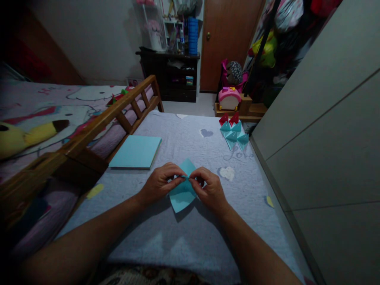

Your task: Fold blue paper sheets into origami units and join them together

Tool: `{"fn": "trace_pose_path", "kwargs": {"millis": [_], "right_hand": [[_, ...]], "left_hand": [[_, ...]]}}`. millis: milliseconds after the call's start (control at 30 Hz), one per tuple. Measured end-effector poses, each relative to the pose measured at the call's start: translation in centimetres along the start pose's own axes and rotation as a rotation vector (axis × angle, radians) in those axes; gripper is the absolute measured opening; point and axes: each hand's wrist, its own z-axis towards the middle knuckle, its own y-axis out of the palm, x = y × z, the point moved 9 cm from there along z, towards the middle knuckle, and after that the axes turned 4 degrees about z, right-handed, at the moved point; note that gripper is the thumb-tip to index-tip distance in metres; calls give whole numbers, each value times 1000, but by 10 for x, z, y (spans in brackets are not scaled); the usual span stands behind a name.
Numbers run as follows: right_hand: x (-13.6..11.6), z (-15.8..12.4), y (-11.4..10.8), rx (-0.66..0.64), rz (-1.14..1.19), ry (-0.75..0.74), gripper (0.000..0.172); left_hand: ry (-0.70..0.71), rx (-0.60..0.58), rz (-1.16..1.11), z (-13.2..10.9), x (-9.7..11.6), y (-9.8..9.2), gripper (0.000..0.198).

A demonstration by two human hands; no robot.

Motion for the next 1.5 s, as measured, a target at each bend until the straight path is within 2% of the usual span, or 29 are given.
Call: {"fn": "trace_pose_path", "kwargs": {"millis": [200,533,633,833,1000,1200,1333,1500], "right_hand": [[0,-1,1,11,19,-14,7],[3,-2,5,-11,20,7,7],[5,-3,6,-27,39,34,4],[4,-2,6,-74,75,101,9],[21,-5,11,-96,169,260,14],[29,-6,15,-69,280,344,14],[29,-7,17,-85,291,357,15],[35,-8,19,-123,277,370,21]], "left_hand": [[96,35,2,-1,8,-3,7],[64,0,24,0,10,-2,8],[7,-15,6,1,6,-2,10],[-224,-46,-186,0,-14,1,18],[-362,-115,-309,-4,-28,12,26],[-383,-166,-334,-4,-29,17,25],[-399,-182,-327,-4,-31,17,23],[-464,-189,-426,-5,-38,24,26]]}}
